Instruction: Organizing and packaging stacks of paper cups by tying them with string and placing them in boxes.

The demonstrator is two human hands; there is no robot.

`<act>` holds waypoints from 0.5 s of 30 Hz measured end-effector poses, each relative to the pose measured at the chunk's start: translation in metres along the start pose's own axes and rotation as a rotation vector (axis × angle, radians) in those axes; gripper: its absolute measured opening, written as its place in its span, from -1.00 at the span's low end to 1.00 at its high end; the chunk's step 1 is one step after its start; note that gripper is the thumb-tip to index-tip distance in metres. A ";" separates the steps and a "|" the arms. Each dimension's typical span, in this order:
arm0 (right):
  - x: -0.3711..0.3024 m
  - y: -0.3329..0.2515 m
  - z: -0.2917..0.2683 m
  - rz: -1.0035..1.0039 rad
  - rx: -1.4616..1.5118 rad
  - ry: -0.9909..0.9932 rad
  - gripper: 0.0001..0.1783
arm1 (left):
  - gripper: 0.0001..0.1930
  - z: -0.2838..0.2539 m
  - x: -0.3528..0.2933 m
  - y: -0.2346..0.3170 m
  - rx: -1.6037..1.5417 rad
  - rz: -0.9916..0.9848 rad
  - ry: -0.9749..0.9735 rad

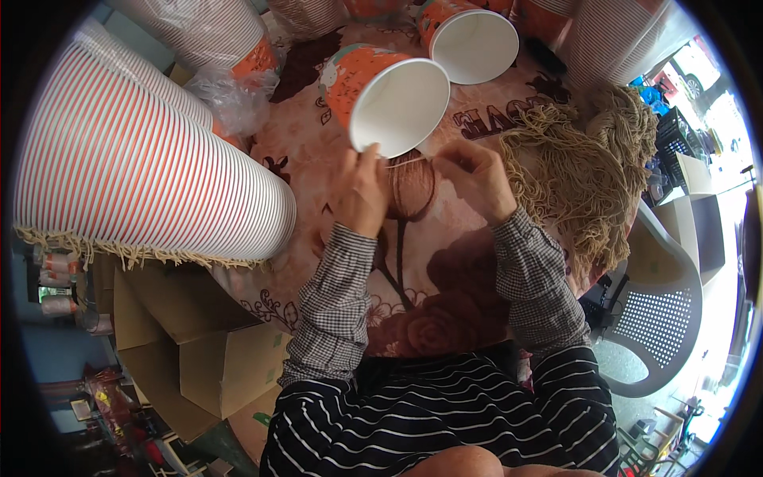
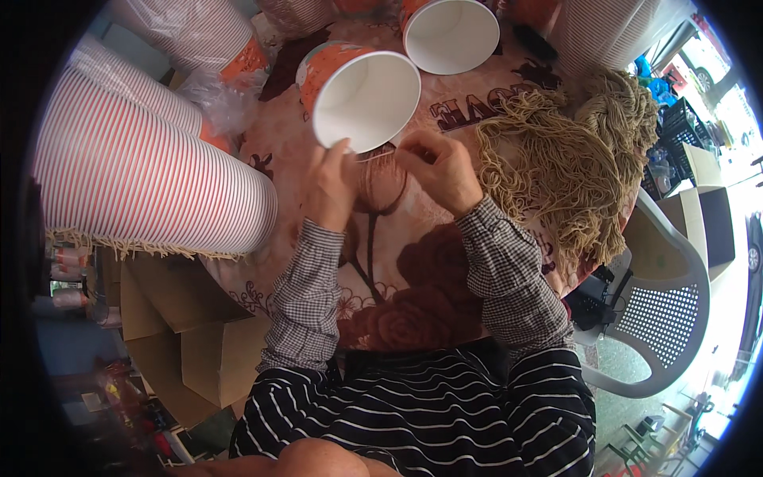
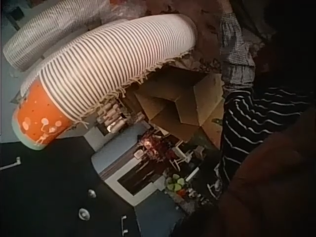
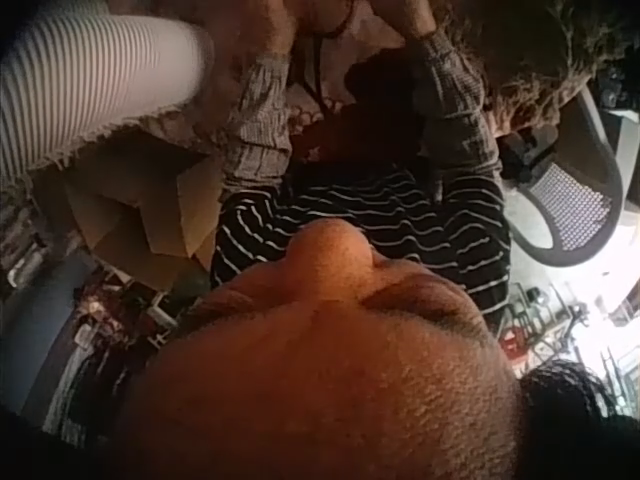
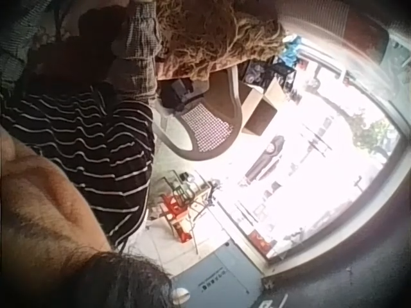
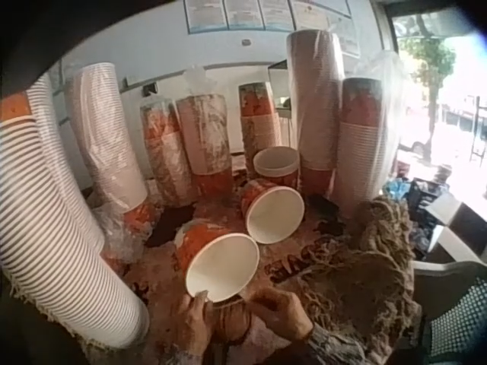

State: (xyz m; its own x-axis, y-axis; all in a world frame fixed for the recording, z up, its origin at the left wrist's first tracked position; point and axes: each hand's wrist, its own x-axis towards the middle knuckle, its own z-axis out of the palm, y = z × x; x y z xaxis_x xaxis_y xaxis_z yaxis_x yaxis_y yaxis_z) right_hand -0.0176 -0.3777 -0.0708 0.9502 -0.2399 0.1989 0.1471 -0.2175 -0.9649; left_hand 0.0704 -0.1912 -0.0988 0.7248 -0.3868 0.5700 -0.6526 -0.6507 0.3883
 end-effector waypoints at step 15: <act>-0.001 -0.014 -0.056 0.041 0.512 -0.084 -0.97 | -0.57 -0.026 0.020 -0.036 0.158 -0.031 0.349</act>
State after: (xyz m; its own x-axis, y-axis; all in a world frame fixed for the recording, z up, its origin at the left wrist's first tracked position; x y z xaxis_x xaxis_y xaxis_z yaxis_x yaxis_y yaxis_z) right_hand -0.0361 -0.4273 -0.0475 0.9737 -0.1571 0.1647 0.2046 0.2864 -0.9360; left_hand 0.1028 -0.1592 -0.0823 0.6073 -0.1375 0.7825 -0.5700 -0.7616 0.3085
